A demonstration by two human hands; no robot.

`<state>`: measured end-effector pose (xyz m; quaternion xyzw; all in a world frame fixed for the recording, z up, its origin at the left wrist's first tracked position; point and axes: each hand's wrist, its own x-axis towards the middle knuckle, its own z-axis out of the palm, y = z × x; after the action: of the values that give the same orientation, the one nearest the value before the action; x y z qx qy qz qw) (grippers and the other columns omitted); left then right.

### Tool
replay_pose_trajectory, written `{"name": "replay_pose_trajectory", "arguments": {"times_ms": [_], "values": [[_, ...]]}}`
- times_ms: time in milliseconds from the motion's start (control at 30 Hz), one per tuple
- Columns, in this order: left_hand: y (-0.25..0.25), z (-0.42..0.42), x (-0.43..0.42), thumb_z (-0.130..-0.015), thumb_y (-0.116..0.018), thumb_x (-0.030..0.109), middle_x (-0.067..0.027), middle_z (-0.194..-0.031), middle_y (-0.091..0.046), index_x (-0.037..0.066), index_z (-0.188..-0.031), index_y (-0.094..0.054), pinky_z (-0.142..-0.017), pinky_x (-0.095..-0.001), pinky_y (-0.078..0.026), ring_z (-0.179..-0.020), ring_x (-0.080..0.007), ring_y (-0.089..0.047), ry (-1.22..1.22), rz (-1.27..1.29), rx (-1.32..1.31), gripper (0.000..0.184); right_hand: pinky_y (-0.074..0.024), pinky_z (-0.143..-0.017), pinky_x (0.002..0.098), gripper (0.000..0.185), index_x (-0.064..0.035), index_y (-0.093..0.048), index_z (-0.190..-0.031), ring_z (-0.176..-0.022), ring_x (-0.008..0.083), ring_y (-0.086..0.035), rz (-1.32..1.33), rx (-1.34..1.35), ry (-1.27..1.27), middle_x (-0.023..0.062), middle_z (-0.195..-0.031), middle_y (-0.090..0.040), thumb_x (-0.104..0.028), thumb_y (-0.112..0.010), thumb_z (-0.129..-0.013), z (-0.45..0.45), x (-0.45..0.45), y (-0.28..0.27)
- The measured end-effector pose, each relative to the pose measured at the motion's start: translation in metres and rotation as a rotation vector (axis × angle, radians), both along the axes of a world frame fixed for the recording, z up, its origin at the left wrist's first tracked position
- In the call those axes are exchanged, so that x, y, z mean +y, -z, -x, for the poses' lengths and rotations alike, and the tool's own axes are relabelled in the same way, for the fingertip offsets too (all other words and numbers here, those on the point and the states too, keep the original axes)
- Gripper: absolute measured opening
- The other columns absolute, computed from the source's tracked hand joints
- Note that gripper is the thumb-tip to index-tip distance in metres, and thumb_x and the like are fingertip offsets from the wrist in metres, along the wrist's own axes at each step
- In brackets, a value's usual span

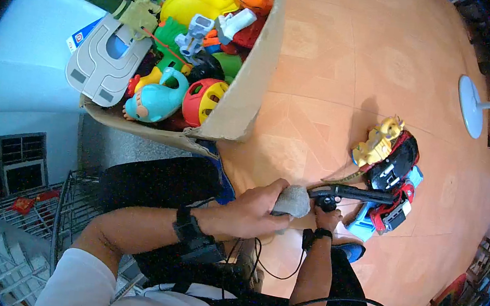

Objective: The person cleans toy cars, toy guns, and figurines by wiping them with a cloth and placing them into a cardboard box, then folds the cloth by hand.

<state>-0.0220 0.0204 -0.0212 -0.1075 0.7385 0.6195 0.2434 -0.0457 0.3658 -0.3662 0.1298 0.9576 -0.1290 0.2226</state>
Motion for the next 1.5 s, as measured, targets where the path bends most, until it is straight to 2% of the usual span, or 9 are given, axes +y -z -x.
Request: {"name": "replay_pose_trajectory", "arguments": {"times_ms": [233,367,600,800,867,1067,1267,1367,1500], "values": [[-0.003,-0.001,-0.001,-0.087,-0.069,0.025,-0.0236,-0.094,-0.063,-0.002,-0.116,-0.048,-0.078,-0.0458,-0.051,-0.090,-0.0381,-0.067,-0.019,-0.010,0.060,0.046,-0.0537,-0.090,0.0458,0.082,0.0134,-0.064,-0.106,-0.100,0.0430,-0.065,-0.112,-0.097,-0.066,0.0282,-0.099,-0.070,-0.056,-0.084,-0.067,-0.008,-0.001,-0.014],[-0.005,0.001,0.002,-0.087,-0.069,0.026,-0.0250,-0.094,-0.063,-0.002,-0.115,-0.048,-0.077,-0.0476,-0.051,-0.090,-0.0398,-0.067,-0.005,0.020,0.096,0.046,-0.0564,-0.079,0.0487,0.065,0.0082,-0.071,-0.090,-0.083,0.0366,-0.073,0.109,-0.053,0.169,0.0262,-0.090,-0.073,-0.051,-0.084,-0.067,-0.020,-0.020,-0.063],[-0.003,0.004,0.001,-0.086,-0.069,0.028,-0.0274,-0.103,-0.066,-0.005,-0.120,-0.047,-0.082,-0.0480,-0.052,-0.097,-0.0421,-0.067,0.062,0.120,0.097,0.053,-0.0527,-0.083,0.0495,0.058,0.0075,-0.069,-0.095,-0.090,0.0420,-0.067,0.101,0.234,0.169,0.0260,-0.095,-0.069,-0.041,-0.085,-0.069,-0.032,-0.039,-0.109],[-0.004,-0.002,-0.015,-0.085,-0.070,0.028,-0.0294,-0.109,-0.065,-0.006,-0.123,-0.046,-0.088,-0.0494,-0.051,-0.103,-0.0443,-0.066,0.023,0.149,0.163,0.056,-0.0494,-0.082,0.0480,0.056,0.0047,-0.065,-0.095,-0.088,0.0382,-0.064,0.360,0.750,-0.028,0.0234,-0.092,-0.066,-0.042,-0.086,-0.073,0.019,-0.086,-0.223],[-0.010,-0.003,-0.019,-0.084,-0.070,0.028,-0.0297,-0.109,-0.065,-0.005,-0.122,-0.046,-0.088,-0.0498,-0.051,-0.103,-0.0445,-0.066,0.026,0.139,0.156,0.056,-0.0508,-0.076,0.0431,0.046,0.0043,-0.064,-0.093,-0.082,0.0347,-0.063,0.302,0.743,-0.036,0.0216,-0.094,-0.065,-0.030,-0.088,-0.074,0.048,-0.117,-0.282],[-0.021,-0.012,-0.031,-0.084,-0.070,0.027,-0.0286,-0.107,-0.065,-0.003,-0.121,-0.046,-0.086,-0.0495,-0.051,-0.100,-0.0416,-0.067,0.007,0.099,0.189,0.054,-0.0486,-0.068,0.0331,0.043,0.0031,-0.063,-0.087,-0.075,0.0177,-0.057,0.629,0.764,-0.237,0.0092,-0.084,-0.063,-0.030,-0.087,-0.076,0.096,-0.253,-0.429],[-0.021,-0.012,-0.035,-0.084,-0.069,0.031,-0.0277,-0.106,-0.066,-0.005,-0.117,-0.048,-0.086,-0.0498,-0.052,-0.101,-0.0416,-0.067,-0.004,0.044,0.234,0.053,-0.0526,-0.074,0.0379,0.048,0.0050,-0.066,-0.099,-0.081,0.0281,-0.065,0.728,0.642,-0.642,0.0171,-0.091,-0.066,-0.031,-0.087,-0.075,0.113,-0.388,-0.473],[-0.031,-0.011,-0.040,-0.086,-0.069,0.035,-0.0239,-0.101,-0.068,-0.004,-0.116,-0.052,-0.083,-0.0478,-0.053,-0.096,-0.0388,-0.068,0.004,0.049,0.198,0.052,-0.0544,-0.075,0.0386,0.048,0.0055,-0.066,-0.104,-0.083,0.0282,-0.067,1.059,0.613,-0.665,0.0179,-0.096,-0.066,-0.031,-0.085,-0.079,0.122,-0.433,-0.446],[-0.036,-0.007,-0.050,-0.088,-0.068,0.039,-0.0194,-0.094,-0.071,-0.002,-0.119,-0.055,-0.079,-0.0444,-0.054,-0.088,-0.0354,-0.070,0.074,0.127,0.202,0.054,-0.0559,-0.074,0.0332,0.039,0.0041,-0.065,-0.108,-0.084,0.0202,-0.068,1.003,0.545,-0.753,0.0143,-0.100,-0.067,-0.024,-0.081,-0.086,0.109,-0.433,-0.451]]}}
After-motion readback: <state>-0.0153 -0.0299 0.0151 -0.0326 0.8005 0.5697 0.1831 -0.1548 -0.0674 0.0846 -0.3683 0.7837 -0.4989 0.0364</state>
